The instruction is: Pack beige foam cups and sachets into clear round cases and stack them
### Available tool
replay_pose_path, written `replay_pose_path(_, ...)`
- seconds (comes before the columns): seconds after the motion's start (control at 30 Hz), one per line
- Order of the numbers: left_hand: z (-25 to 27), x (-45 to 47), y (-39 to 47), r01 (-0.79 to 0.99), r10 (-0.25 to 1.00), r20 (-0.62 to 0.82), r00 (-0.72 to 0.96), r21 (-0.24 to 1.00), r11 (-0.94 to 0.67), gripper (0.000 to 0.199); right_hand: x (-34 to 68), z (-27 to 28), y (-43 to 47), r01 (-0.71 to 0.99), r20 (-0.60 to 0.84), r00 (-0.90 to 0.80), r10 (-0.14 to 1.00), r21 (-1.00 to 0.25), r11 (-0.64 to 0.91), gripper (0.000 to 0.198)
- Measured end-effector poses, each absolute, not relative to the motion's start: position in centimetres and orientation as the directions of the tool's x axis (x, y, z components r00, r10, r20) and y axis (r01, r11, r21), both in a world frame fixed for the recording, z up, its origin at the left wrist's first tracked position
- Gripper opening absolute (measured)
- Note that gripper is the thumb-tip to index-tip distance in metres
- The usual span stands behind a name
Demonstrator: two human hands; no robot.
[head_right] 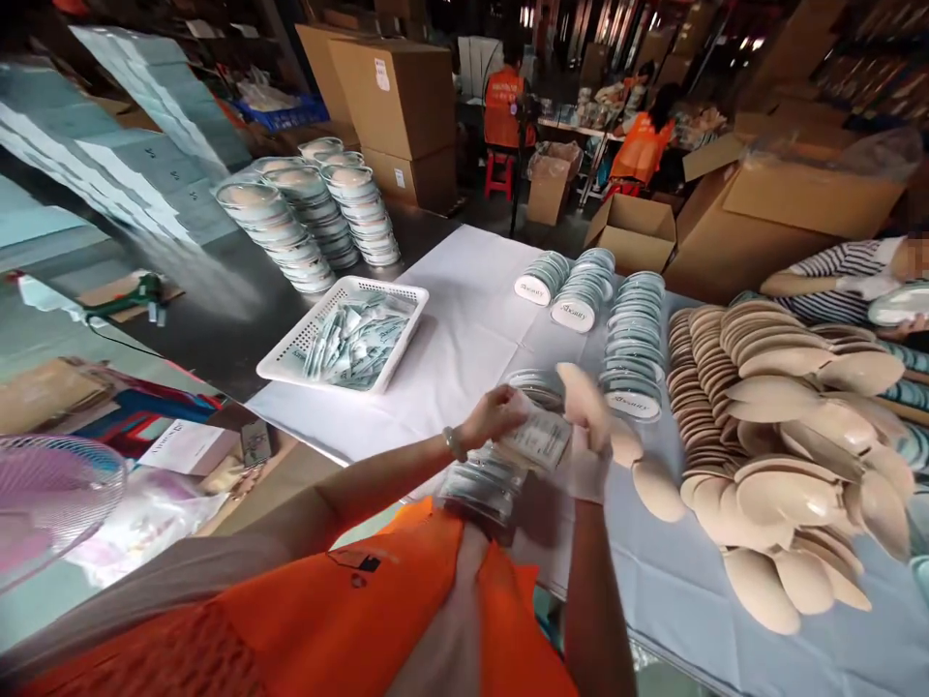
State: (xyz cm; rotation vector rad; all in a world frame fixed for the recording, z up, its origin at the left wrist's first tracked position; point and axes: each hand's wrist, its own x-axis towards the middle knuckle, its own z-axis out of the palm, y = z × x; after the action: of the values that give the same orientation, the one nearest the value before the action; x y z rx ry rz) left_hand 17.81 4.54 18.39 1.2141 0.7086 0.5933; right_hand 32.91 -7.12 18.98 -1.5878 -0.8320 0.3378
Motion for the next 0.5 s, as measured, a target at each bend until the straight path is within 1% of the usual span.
replay_pose_path(0.03, 18.5, 17.9, 5.3, -0.077, 0.744, -0.161, 0.649, 0.958, 0.275, 0.068, 33.1, 19.3, -7.5, 0.465, 0.3, 0.601, 0.741, -0.885, -0.018, 0.056)
replay_pose_path(0.07, 18.7, 18.0, 5.9, -0.133, 0.733, -0.142, 0.666, 0.943, 0.304, 0.086, 33.2, 19.6, -7.9, 0.611, 0.357, 0.477, 0.803, -0.791, -0.011, 0.061)
replay_pose_path(0.1, 19.2, 18.1, 6.4, -0.19, 0.704, -0.111, 0.701, 0.923, 0.335, 0.104, 33.2, 19.9, -8.2, 0.733, 0.402, 0.34, 0.85, -0.68, 0.029, 0.068)
replay_pose_path(0.13, 19.7, 18.3, 6.8, -0.231, 0.662, -0.078, 0.745, 0.902, 0.366, 0.118, 33.2, 20.0, -8.4, 0.828, 0.427, 0.209, 0.88, -0.556, 0.073, 0.072)
replay_pose_path(0.17, 20.3, 18.3, 7.0, -0.246, 0.612, -0.055, 0.789, 0.885, 0.396, 0.129, 33.2, 20.0, -8.5, 0.883, 0.436, 0.125, 0.891, -0.458, 0.1, 0.073)
replay_pose_path(0.2, 20.9, 18.3, 7.1, -0.235, 0.559, -0.05, 0.827, 0.874, 0.425, 0.134, 33.1, 19.8, -8.5, 0.903, 0.441, 0.107, 0.891, -0.418, 0.098, 0.068)
replay_pose_path(0.23, 21.4, 18.2, 7.0, -0.206, 0.506, -0.058, 0.861, 0.869, 0.451, 0.135, 33.1, 19.3, -8.4, 0.903, 0.449, 0.149, 0.881, -0.425, 0.064, 0.06)
replay_pose_path(0.27, 21.7, 17.9, 7.0, -0.174, 0.46, -0.072, 0.885, 0.866, 0.469, 0.131, 33.2, 18.7, -8.2, 0.885, 0.469, 0.237, 0.851, -0.465, 0.01, 0.053)
replay_pose_path(0.3, 21.6, 17.4, 6.9, -0.145, 0.436, -0.086, 0.896, 0.871, 0.469, 0.123, 33.3, 17.8, -7.9, 0.848, 0.486, 0.35, 0.801, -0.528, -0.05, 0.05)
replay_pose_path(0.33, 21.3, 16.8, 6.7, -0.118, 0.45, -0.105, 0.887, 0.89, 0.441, 0.113, 33.4, 16.8, -7.5, 0.791, 0.489, 0.468, 0.736, -0.603, -0.103, 0.051)
replay_pose_path(0.37, 20.5, 16.2, 6.6, -0.075, 0.509, -0.137, 0.85, 0.924, 0.375, 0.104, 33.6, 15.7, -7.1, 0.719, 0.465, 0.572, 0.675, -0.681, -0.141, 0.054)
replay_pose_path(0.4, 19.4, 15.6, 6.3, 0.01, 0.599, -0.182, 0.78, 0.96, 0.279, 0.098, 33.8, 14.6, -6.7, 0.638, 0.415, 0.656, 0.631, -0.751, -0.17, 0.058)
replay_pose_path(0.43, 18.0, 15.1, 6.0, 0.154, 0.693, -0.233, 0.682, 0.972, 0.175, 0.096, 34.1, 13.5, -6.2, 0.566, 0.345, 0.701, 0.624, -0.802, -0.193, 0.06)
replay_pose_path(0.47, 16.4, 14.8, 5.6, 0.336, 0.77, -0.284, 0.571, 0.937, 0.096, 0.099, 34.3, 12.6, -5.6, 0.523, 0.269, 0.694, 0.668, -0.826, -0.211, 0.061)
replay_pose_path(0.5, 14.7, 14.6, 5.2, 0.509, 0.818, -0.33, 0.471, 0.859, 0.053, 0.103, 34.6, 11.9, -5.1, 0.519, 0.2, 0.637, 0.744, -0.825, -0.222, 0.06)
